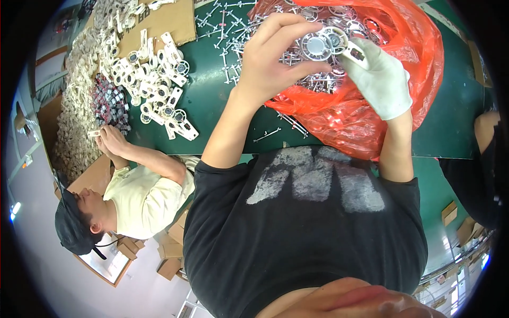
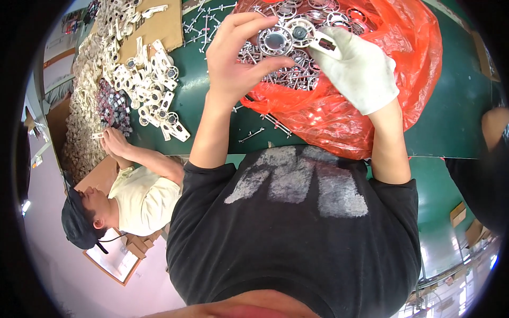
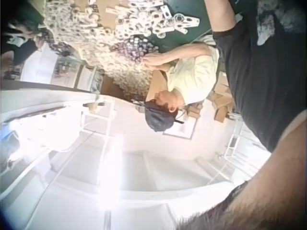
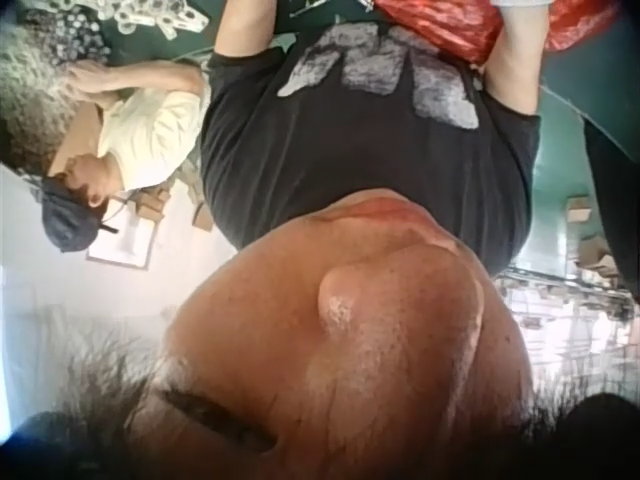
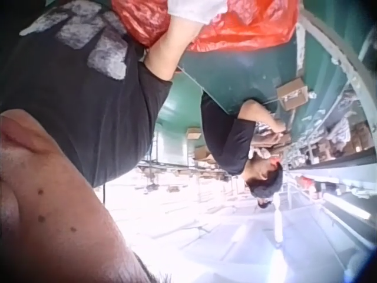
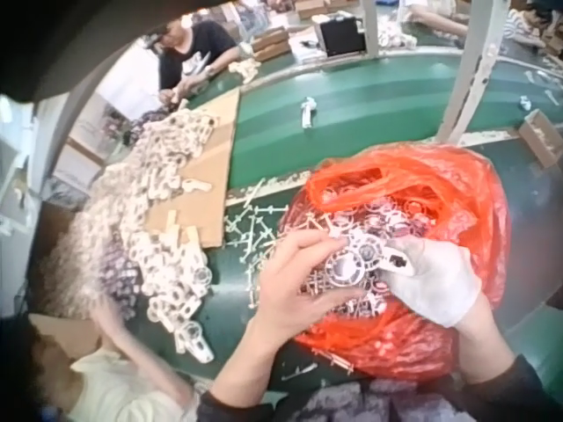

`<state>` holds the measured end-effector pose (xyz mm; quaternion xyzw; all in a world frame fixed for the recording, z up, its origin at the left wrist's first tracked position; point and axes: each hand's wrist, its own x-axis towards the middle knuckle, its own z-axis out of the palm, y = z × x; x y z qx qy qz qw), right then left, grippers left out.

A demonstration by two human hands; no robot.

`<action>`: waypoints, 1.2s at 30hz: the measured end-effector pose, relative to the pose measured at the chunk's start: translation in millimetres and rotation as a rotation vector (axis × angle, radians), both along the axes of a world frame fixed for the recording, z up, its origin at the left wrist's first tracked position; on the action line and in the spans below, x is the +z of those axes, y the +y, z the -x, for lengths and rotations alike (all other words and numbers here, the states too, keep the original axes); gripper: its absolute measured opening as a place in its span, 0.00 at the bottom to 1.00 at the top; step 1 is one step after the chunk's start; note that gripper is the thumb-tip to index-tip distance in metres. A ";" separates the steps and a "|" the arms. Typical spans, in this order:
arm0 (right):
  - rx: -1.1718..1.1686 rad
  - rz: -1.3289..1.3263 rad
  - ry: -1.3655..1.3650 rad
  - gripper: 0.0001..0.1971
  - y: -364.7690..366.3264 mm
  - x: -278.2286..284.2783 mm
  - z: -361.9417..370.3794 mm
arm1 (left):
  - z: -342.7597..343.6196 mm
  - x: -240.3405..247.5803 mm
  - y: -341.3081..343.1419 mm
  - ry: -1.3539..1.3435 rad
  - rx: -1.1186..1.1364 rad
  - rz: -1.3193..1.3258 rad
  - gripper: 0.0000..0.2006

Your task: The person assembles small metal parts and plastic housings by hand at an industrial workstation.

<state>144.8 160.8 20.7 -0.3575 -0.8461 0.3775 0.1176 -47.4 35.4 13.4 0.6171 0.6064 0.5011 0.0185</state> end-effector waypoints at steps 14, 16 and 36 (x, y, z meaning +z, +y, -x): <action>0.158 -0.125 0.033 0.18 -16.8 -2.2 4.5 | -2.4 -18.2 -7.7 -0.014 -0.139 0.040 0.27; 0.164 -0.140 0.017 0.18 -16.9 -0.2 3.9 | -2.9 -17.2 -9.3 -0.033 -0.144 0.076 0.27; 0.298 0.763 0.021 0.18 -8.0 16.7 2.4 | -15.2 7.9 -16.4 -0.013 -0.416 0.149 0.32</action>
